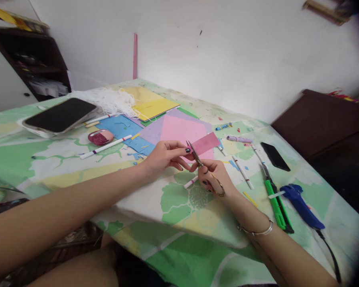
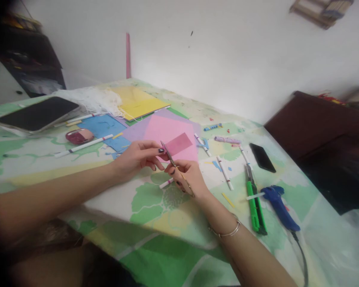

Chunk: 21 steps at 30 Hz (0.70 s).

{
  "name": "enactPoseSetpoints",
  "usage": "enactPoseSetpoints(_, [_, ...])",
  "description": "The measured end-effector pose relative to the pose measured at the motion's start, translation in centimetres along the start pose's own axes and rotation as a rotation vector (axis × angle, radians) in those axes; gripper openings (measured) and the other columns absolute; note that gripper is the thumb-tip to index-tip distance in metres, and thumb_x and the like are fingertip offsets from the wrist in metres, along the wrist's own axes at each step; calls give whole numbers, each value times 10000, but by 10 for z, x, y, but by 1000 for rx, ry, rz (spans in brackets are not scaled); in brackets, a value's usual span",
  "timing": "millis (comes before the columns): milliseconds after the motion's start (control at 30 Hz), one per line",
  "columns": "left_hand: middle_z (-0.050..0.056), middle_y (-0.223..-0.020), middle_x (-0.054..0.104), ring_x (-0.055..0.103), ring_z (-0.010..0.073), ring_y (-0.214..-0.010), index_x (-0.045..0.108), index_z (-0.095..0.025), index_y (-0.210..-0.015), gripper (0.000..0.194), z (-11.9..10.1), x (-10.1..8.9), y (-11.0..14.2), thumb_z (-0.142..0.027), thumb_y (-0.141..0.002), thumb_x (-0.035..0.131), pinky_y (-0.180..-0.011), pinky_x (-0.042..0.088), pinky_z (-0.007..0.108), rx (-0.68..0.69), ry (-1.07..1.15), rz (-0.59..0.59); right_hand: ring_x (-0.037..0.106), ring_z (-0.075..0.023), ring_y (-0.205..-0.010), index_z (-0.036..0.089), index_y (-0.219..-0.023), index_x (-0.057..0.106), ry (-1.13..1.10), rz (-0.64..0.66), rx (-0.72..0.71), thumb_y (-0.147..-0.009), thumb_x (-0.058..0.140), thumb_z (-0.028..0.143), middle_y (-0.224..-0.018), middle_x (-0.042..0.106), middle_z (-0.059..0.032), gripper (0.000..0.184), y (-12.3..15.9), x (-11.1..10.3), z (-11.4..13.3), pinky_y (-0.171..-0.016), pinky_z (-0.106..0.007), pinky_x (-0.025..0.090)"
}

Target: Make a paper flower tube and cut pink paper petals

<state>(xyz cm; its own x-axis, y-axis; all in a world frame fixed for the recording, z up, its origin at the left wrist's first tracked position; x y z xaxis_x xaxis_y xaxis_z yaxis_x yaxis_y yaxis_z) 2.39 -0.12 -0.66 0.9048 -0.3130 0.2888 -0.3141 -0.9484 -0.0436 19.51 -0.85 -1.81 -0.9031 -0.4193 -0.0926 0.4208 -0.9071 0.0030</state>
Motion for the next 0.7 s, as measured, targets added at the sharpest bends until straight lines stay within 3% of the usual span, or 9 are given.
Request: enactPoseSetpoints(700, [72,-852,702,667,131,-578,641,-133,-814,209,0,1,0,-319,-743,706,-504,465,195,4,-10,-26,258,-31,-307,150,-701,597,-24,-68,11,-660,693,437,-420,366,85,305,0,7,1,-303,-184,208])
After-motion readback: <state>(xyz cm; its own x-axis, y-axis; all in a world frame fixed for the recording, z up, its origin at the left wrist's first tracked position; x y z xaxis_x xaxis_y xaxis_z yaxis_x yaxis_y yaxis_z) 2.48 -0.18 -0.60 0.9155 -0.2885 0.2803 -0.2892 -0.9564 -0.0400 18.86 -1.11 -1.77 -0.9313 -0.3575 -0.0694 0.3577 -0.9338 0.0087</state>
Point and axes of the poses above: each hand's wrist, its own y-axis away from the middle knuckle, its own x-axis out of the palm, z = x × y, the point moved 2 cm from there along -y, towards the middle knuckle
